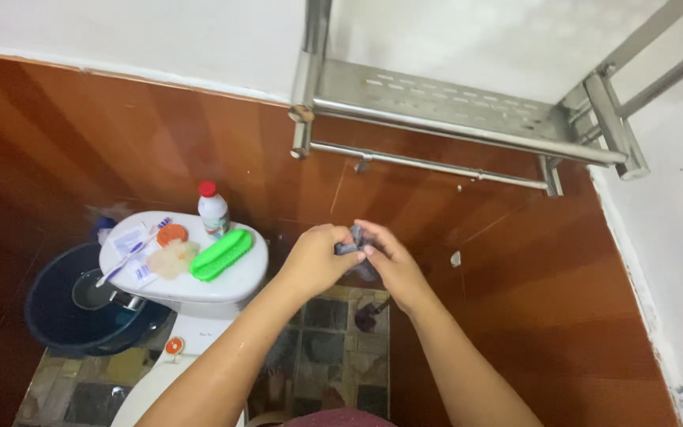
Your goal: Cleaning a wall-mounted metal bathroom shelf with a cloth.
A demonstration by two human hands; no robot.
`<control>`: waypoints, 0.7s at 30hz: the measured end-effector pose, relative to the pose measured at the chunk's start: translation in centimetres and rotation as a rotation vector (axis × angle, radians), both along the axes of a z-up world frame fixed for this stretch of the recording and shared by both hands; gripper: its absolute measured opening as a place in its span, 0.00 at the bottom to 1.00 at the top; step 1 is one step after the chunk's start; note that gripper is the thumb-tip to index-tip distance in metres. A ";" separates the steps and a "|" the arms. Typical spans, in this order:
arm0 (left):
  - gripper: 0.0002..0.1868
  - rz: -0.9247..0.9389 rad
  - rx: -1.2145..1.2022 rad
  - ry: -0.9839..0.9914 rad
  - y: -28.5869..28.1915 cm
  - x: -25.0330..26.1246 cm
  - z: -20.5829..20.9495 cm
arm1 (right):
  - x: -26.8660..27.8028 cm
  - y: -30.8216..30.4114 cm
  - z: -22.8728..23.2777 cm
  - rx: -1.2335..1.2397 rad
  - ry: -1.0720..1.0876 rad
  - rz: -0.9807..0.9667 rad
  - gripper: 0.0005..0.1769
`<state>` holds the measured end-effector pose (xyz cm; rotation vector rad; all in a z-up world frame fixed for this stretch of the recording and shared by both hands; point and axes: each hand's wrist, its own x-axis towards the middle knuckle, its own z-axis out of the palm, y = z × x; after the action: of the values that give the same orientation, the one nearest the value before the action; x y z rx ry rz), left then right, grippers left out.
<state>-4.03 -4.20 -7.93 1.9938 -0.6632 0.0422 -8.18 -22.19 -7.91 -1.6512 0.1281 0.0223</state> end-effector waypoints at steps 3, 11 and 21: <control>0.13 0.056 -0.037 0.068 1.5 0.6 2.9 | 0.6 0.2 -1.1 0.021 0.040 0.095 0.16; 0.20 -0.040 -0.579 0.778 6.4 6.3 -1.0 | 4.7 1.1 0.1 -0.036 -0.116 0.283 0.10; 0.12 -0.258 -0.744 0.662 11.2 11.2 3.2 | 8.3 6.9 5.0 -0.298 -0.173 -0.243 0.03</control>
<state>7.13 6.96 -4.69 1.0913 -0.3765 -0.4469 0.10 -15.27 -2.89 -1.9152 0.2067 -0.3383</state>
